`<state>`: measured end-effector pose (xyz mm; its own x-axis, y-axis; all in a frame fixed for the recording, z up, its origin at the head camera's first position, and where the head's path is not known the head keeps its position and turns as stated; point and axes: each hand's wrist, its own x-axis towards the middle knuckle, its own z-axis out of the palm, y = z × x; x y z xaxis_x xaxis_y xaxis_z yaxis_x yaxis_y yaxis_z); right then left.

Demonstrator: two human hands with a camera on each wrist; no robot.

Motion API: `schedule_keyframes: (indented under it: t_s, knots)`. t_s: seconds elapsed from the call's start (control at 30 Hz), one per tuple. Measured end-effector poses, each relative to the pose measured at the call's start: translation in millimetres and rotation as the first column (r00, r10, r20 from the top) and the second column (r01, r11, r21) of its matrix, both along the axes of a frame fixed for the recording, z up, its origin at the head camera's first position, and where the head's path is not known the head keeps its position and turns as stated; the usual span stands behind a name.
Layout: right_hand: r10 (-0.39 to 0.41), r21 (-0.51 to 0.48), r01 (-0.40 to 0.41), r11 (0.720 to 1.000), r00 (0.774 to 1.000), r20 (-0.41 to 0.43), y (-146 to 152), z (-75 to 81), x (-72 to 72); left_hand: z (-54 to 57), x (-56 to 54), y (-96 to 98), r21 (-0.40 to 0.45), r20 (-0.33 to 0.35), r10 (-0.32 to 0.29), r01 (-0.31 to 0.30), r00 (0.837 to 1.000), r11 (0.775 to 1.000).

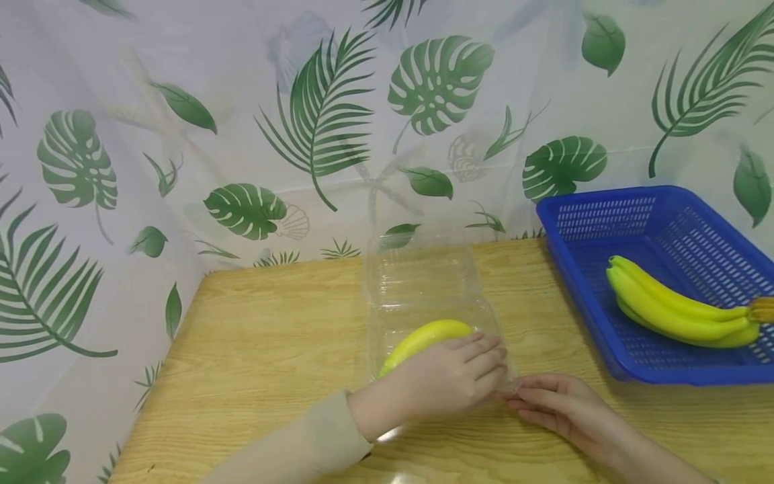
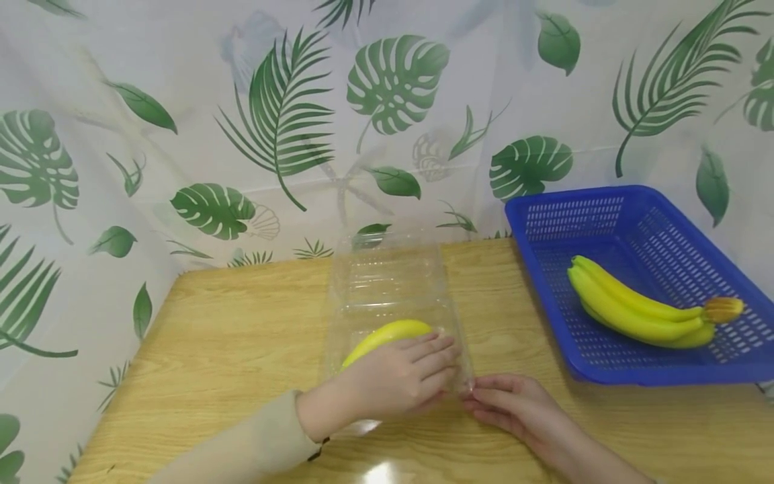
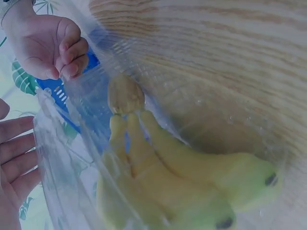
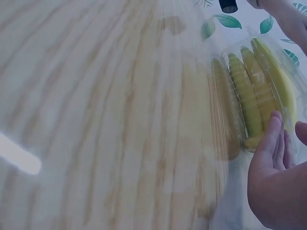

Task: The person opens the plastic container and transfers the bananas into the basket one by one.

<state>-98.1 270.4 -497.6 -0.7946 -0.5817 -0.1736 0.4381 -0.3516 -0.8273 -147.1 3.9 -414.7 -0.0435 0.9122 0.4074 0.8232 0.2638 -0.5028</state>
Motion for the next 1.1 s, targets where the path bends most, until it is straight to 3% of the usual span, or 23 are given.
schedule_keyframes:
  t_s: [0.43, 0.63, 0.83, 1.1]
  knots:
    - [0.025, 0.037, -0.026, 0.999, 0.999, 0.02, 2.8, -0.6, 7.7, 8.7, -6.4, -22.3, 0.027, -0.001, 0.063, -0.063, 0.998, 0.998]
    - [0.041, 0.051, -0.042, 0.998, 0.999, 0.003, -5.0, -0.9, 12.4, 13.7, -10.3, -34.8, 0.062, -0.012, 0.073, -0.072, 0.997, 0.996]
    - [0.046, 0.131, -0.049, 0.99, 0.999, 0.022, -13.1, 2.2, 15.0, 21.3, -13.2, -48.0, 0.078, -0.01, 0.09, -0.089, 0.996, 0.993]
    - [0.077, 0.145, -0.081, 0.986, 0.996, 0.034, -30.6, 2.9, 15.8, 24.1, -14.9, -66.9, 0.072, -0.001, 0.153, -0.152, 0.988, 0.986]
